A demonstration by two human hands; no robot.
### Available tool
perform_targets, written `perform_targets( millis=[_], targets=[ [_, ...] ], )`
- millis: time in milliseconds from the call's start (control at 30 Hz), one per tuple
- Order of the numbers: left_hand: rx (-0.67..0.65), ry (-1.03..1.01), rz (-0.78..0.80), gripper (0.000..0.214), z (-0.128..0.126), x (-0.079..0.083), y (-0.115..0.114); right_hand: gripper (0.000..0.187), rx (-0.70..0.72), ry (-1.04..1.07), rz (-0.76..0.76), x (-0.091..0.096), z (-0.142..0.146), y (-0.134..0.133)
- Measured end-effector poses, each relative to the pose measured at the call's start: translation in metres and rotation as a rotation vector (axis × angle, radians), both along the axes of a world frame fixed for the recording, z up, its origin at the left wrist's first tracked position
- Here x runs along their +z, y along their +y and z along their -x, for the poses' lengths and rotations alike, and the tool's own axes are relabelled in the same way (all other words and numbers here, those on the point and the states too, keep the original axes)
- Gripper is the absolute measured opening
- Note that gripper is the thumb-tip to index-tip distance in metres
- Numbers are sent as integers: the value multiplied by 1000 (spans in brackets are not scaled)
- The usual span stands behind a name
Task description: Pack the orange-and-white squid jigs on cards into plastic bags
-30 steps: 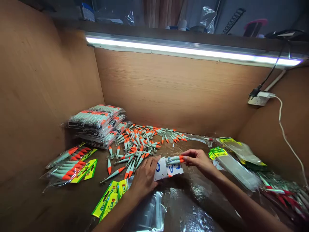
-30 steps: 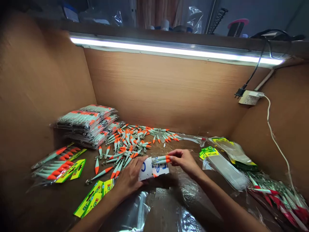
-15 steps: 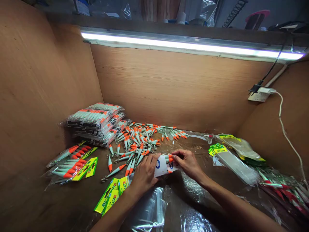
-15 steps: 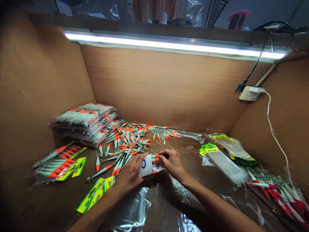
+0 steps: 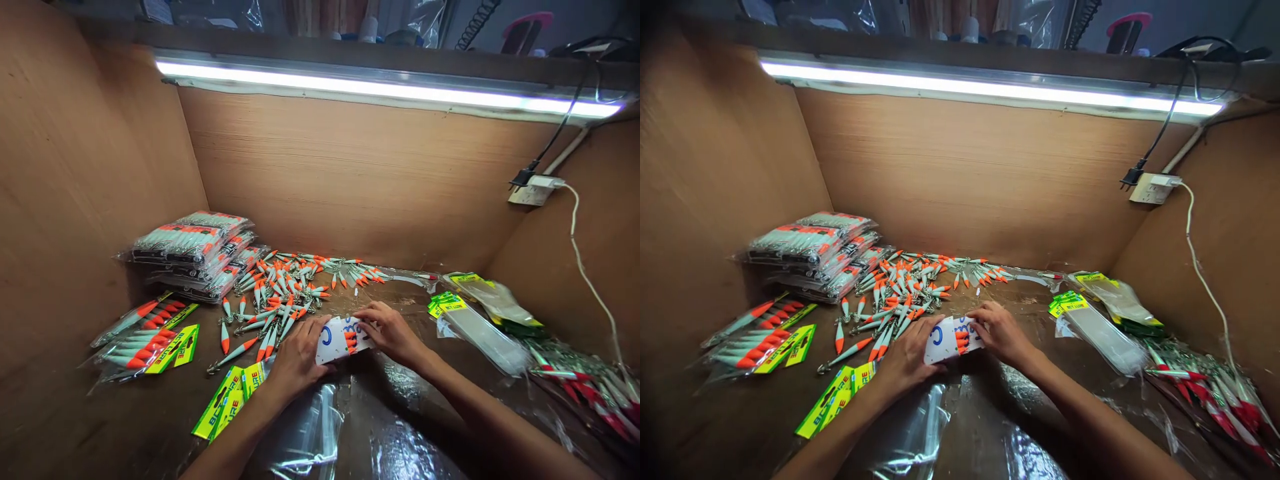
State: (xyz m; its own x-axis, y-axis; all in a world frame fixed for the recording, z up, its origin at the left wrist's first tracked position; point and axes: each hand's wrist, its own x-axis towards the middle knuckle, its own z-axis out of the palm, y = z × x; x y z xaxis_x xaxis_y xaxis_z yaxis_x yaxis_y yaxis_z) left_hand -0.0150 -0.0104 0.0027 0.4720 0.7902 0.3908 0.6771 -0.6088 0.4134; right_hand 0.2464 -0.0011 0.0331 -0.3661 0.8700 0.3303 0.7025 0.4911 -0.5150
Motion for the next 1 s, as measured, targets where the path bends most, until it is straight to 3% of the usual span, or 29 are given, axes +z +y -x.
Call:
perform_targets(
  millis=[233,400,600,800,1000],
  targets=[
    [-38,-39,17,97,-3,-6,0,22,17,-129,23,-18,8,-12],
    [-41,-48,53,99,-2,-10,2,21,97,-224,36,-17,9,0],
    [-58,-52,110,104,-2,-9,2,22,18,-291,-37,-16,10,14],
    [-45,-20,126,106,-2,-6,0,18,190,-397,-66,-20,6,20],
    [-87,35,159,108,-3,-4,-2,22,227,-356,-104,-31,6,20]
  ],
)
